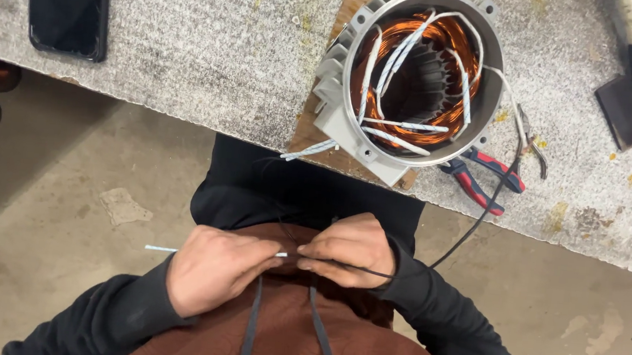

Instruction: The person is working on a motor stator, stripping the insulation from white wires and twisting them together. They then insert the twisted wire ends into the copper windings of the stator and secure them using pliers.

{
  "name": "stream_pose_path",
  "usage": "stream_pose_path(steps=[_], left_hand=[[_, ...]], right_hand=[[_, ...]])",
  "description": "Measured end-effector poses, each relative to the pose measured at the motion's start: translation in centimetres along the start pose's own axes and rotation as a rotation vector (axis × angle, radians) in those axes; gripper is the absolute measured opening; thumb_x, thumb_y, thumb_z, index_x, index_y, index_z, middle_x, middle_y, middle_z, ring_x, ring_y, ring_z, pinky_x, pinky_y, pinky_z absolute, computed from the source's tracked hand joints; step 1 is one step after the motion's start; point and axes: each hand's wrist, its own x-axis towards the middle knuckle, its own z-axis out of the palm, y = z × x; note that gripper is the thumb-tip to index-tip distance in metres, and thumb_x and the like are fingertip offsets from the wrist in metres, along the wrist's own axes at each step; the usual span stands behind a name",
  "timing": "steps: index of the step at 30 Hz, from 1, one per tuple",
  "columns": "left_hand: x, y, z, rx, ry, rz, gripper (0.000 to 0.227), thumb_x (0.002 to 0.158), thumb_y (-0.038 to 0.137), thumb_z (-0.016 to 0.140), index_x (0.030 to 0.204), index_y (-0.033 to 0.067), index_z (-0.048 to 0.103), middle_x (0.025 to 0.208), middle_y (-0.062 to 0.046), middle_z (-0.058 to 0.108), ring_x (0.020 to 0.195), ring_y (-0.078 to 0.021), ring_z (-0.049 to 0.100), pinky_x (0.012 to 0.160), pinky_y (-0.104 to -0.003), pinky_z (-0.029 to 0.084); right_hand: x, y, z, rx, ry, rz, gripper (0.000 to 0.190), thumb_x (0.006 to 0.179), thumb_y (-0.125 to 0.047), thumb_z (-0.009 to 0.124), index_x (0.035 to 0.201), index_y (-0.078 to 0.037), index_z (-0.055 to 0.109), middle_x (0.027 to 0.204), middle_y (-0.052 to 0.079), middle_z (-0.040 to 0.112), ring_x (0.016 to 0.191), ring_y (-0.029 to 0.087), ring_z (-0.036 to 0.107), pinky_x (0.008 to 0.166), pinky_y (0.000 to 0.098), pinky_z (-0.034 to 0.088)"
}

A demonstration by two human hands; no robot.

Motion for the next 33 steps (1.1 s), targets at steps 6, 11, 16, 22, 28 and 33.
stream_pose_path(steps=[6, 11, 16, 22, 28, 33], left_hand=[[0.8, 0.2, 0.4, 0.038, -0.056, 0.044, 0.013, 0.092, 0.024, 0.071, 0.09, 0.012, 0.07, 0.075, -0.006, 0.073, 0.07, -0.0279, 0.072, 0.055, -0.041, 0.052], [0.8, 0.3, -0.1, -0.002, 0.053, 0.065, 0.014, 0.09, 0.024, 0.071, 0.095, 0.0118, 0.072, 0.08, -0.005, 0.076, 0.068, -0.0264, 0.072, 0.052, -0.037, 0.053], [1.1, 0.4, 0.5, 0.068, -0.003, 0.044, 0.012, 0.09, 0.023, 0.071, 0.091, 0.0116, 0.071, 0.077, -0.005, 0.074, 0.071, -0.0266, 0.072, 0.055, -0.039, 0.053], [1.4, 0.6, -0.2, 0.042, 0.066, 0.097, 0.014, 0.091, 0.024, 0.069, 0.095, 0.0107, 0.071, 0.079, -0.006, 0.074, 0.068, -0.0264, 0.071, 0.054, -0.038, 0.053], [2.1, 0.9, 0.5, 0.07, 0.008, 0.07, 0.014, 0.091, 0.025, 0.069, 0.089, 0.0106, 0.069, 0.074, -0.006, 0.071, 0.067, -0.0278, 0.07, 0.055, -0.04, 0.052], [2.0, 0.8, -0.1, 0.067, 0.015, 0.08, 0.014, 0.091, 0.025, 0.069, 0.089, 0.0109, 0.069, 0.075, -0.006, 0.071, 0.067, -0.0275, 0.07, 0.054, -0.04, 0.052]], right_hand=[[0.5, -0.4, -0.5, 0.042, 0.01, 0.053, 0.015, 0.091, -0.011, 0.084, 0.1, -0.005, 0.075, 0.089, 0.006, 0.074, 0.075, 0.02, 0.075, 0.063, 0.03, 0.057], [-0.4, 0.1, -1.0, 0.018, 0.008, 0.053, 0.017, 0.087, -0.012, 0.085, 0.099, -0.004, 0.076, 0.086, 0.006, 0.075, 0.071, 0.02, 0.074, 0.06, 0.0302, 0.055], [0.6, -0.1, -0.5, 0.01, 0.002, 0.057, 0.016, 0.089, -0.013, 0.086, 0.1, -0.005, 0.076, 0.087, 0.006, 0.075, 0.072, 0.02, 0.074, 0.062, 0.0297, 0.056], [-0.2, 0.5, -1.2, -0.001, 0.039, 0.065, 0.019, 0.084, -0.012, 0.087, 0.097, -0.005, 0.076, 0.085, 0.006, 0.074, 0.07, 0.02, 0.073, 0.059, 0.0301, 0.054], [0.1, 0.5, -0.7, -0.019, 0.042, 0.064, 0.018, 0.085, -0.013, 0.088, 0.098, -0.006, 0.077, 0.086, 0.005, 0.075, 0.072, 0.019, 0.074, 0.061, 0.0294, 0.055], [1.0, -0.2, -2.0, -0.056, 0.005, 0.047, 0.022, 0.083, -0.014, 0.088, 0.1, -0.005, 0.077, 0.087, 0.006, 0.075, 0.071, 0.019, 0.073, 0.06, 0.0299, 0.055]])
